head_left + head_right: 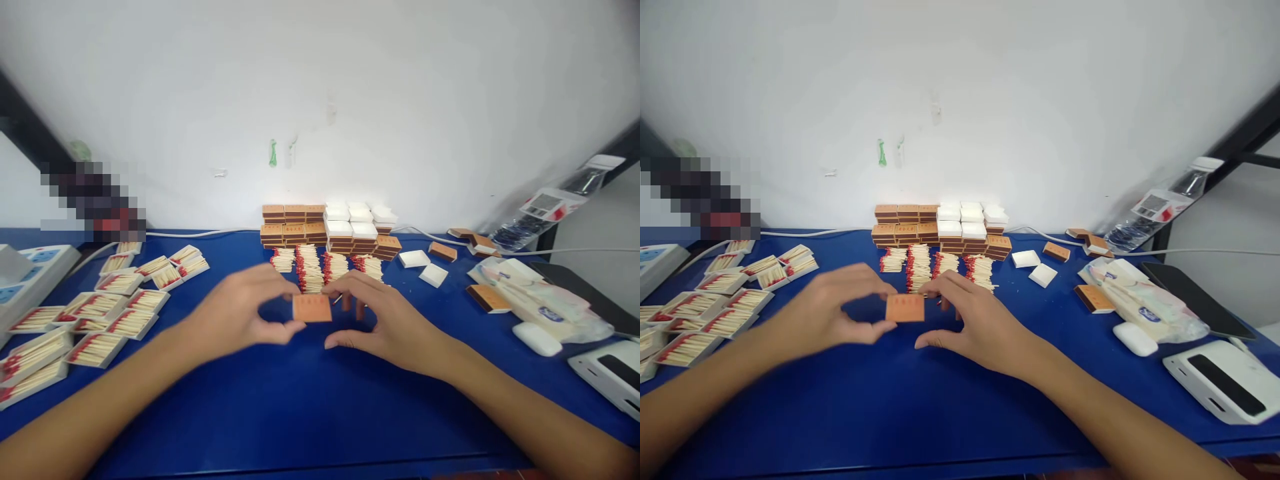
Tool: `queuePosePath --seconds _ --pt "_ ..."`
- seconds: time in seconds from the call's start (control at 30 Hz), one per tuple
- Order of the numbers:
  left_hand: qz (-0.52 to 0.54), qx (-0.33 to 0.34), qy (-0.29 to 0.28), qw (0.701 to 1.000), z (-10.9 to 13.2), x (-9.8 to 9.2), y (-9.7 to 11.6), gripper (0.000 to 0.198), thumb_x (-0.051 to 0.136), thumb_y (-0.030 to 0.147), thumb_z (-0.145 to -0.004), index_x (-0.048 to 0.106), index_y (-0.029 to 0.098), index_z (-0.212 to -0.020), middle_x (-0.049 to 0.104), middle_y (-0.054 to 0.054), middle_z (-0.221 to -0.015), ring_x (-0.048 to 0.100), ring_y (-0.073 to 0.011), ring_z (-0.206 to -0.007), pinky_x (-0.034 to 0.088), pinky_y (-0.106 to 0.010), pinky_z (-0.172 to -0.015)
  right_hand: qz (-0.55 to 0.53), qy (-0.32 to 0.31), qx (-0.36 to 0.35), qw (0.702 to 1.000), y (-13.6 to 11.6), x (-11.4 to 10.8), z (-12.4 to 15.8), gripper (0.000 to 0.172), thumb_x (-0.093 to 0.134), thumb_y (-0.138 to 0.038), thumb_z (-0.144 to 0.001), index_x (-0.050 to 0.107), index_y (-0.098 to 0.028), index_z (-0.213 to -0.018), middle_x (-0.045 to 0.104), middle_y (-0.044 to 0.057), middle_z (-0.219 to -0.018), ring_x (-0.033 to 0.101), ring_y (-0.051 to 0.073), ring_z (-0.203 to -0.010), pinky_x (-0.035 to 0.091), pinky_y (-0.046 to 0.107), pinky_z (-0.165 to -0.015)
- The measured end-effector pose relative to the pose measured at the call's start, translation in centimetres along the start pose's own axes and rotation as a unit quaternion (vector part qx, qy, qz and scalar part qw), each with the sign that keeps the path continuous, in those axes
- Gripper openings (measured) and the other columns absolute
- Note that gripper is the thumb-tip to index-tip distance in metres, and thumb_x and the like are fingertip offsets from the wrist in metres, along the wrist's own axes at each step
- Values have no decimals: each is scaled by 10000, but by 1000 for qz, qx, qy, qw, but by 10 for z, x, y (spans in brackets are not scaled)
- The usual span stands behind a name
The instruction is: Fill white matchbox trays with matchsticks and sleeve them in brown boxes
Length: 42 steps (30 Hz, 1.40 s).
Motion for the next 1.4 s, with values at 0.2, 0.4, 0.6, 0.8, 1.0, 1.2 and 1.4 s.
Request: queuePosePath --seconds 0.2,0.4,0.6,0.8,1.0,1.2,1.4 --pt "-115 -228 -92 962 3 -61 -124 421 752 621 -785 811 269 -1008 802 -47 -985 717 -262 -888 522 -337 -791 41 57 3 998 10 -14 0 278 703 -381 -1016 641 -238 -1246 672 49 -1058 625 173 -842 536 326 -751" --pt "-119 -282 -137 942 14 -60 -174 570 682 724 -760 825 241 -1025 817 -82 -1002 723 -278 -857 533 -343 -770 51 60 4 997 15 -17 -3 154 661 -349 -1040 676 -232 -1140 673 52 -1017 625 178 -838 527 337 -752" --pt "-132 -278 -92 947 13 -67 -176 541 686 716 -761 815 244 -991 819 -83 -1004 728 -280 -874 516 -320 -751 51 53 6 997 16 -18 -4 152 646 -352 -1048 686 -226 -1122 676 57 -1008 631 188 -864 529 350 -775" --pt "-145 -272 -22 951 8 -81 -162 533 710 695 -774 815 253 -1052 812 -80 -1062 718 -285 -966 531 -337 -842 57 47 5 997 13 -19 -4 128 646 -329 -1046 694 -229 -1109 690 63 -1013 642 198 -887 532 348 -780" --pt "-137 -266 6 954 -11 -75 -145 535 710 673 -788 827 249 -1093 814 -68 -1060 721 -277 -960 544 -338 -858 58 34 10 998 13 -17 -4 107 654 -305 -1039 701 -221 -1085 690 57 -1005 635 193 -895 519 333 -785" --pt "-86 -278 25 956 -32 -55 -148 493 733 576 -801 839 198 -1100 815 -64 -913 719 -243 -801 541 -326 -783 52 31 6 998 15 -16 -4 106 643 -298 -1042 715 -220 -1046 687 54 -992 638 187 -888 520 325 -771" --pt "-72 -272 33 959 -39 -40 -154 428 737 528 -823 839 209 -1090 818 -52 -894 714 -228 -774 548 -330 -775 64 22 4 998 14 -16 -3 105 647 -296 -1040 714 -217 -1025 693 57 -981 648 194 -902 518 327 -768"
Point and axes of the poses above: each hand's wrist, its own z-axis away from the middle knuckle, its own x-axis out of the palm, y = z × x, the point moved 8 cm from there along -z, towards the middle knuckle
